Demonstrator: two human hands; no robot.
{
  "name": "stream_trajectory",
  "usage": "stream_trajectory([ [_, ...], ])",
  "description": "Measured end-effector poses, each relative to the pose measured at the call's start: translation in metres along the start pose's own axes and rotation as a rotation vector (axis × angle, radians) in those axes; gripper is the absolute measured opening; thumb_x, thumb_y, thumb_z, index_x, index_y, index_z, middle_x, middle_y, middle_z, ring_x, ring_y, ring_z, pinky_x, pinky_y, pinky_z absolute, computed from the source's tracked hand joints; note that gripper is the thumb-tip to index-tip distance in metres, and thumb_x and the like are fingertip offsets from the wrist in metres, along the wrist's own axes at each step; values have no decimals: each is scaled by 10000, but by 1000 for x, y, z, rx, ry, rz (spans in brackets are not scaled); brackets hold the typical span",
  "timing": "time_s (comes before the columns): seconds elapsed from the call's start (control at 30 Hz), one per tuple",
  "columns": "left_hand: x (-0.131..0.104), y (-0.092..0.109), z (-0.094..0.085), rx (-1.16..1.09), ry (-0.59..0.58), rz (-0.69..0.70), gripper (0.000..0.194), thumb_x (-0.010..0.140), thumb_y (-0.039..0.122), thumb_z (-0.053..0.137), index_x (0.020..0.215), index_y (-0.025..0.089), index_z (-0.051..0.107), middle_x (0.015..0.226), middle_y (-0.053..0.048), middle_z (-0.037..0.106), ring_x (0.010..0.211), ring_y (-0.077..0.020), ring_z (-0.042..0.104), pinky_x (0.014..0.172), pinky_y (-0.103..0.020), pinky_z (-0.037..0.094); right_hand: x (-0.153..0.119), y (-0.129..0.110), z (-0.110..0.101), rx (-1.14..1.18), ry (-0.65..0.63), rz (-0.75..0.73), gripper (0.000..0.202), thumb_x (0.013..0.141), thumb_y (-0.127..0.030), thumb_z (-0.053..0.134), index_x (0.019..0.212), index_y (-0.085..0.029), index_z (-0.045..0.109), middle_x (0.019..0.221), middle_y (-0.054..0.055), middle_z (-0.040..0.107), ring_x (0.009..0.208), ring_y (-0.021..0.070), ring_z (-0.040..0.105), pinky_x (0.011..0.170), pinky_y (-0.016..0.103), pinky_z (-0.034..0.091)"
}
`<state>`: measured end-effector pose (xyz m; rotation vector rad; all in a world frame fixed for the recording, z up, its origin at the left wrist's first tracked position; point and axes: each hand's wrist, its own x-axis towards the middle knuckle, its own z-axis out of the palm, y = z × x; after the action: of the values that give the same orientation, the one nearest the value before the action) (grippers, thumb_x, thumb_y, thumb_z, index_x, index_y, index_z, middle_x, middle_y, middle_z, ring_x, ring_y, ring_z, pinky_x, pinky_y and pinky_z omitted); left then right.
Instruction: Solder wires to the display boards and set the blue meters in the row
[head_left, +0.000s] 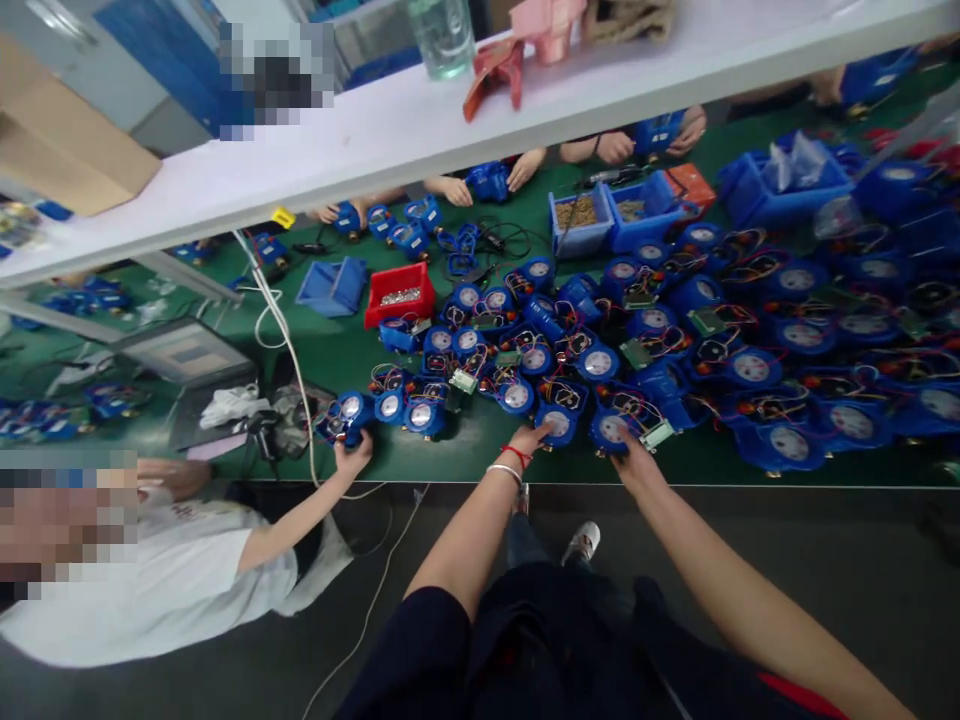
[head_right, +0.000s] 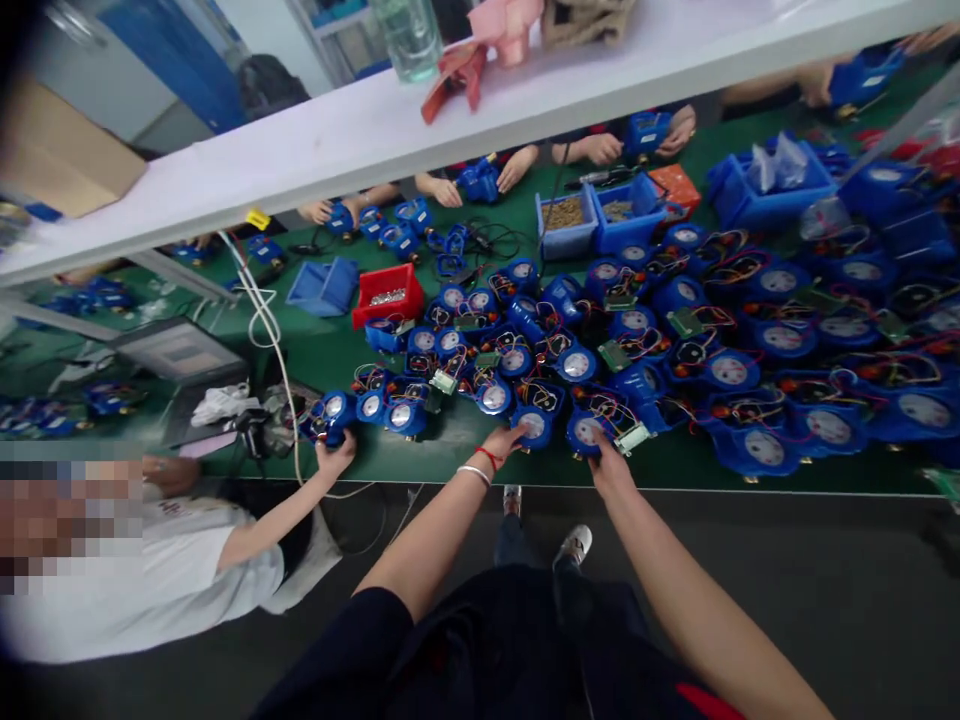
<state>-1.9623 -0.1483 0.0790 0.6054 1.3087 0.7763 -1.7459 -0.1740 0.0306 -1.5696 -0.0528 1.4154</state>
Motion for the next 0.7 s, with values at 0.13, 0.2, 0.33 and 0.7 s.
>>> stream_trajectory([
  [0.13,2,-20,5,-48,14,-57,445,779,352,723,1139,130,586,1120,-121,641,1048,-241,610,953,-440,478,-15,8,-8,-5,25,12,436,667,-356,764,1064,-290,596,1179,-12,646,1090,187,595,884,322,529],
  [0.2,3,-27,9,-93,24,-55,634,643,317,834,1186,136,562,1129,-140,653,1088,-267,603,1001,-421,445,-25,14,-15,-21,30,34,456,659,-351,768,1077,-296,595,1215,-10,630,1110,195,589,894,337,531],
  [0.33,11,-34,17,-196,52,-64,753,610,319,852,1258,168,499,1180,-155,634,1107,-284,601,1004,-432,444,-42,21,-29,-68,12,76,478,636,-345,780,1076,-263,613,1224,33,630,1131,252,585,883,404,547],
  [0.7,-42,-73,3,-351,74,-152,518,592,171,823,1053,133,589,1056,-172,658,972,-299,637,912,-452,473,-78,36,-76,-222,-16,152,483,586,-381,795,1019,-229,645,1132,67,674,1130,298,601,895,406,548],
])
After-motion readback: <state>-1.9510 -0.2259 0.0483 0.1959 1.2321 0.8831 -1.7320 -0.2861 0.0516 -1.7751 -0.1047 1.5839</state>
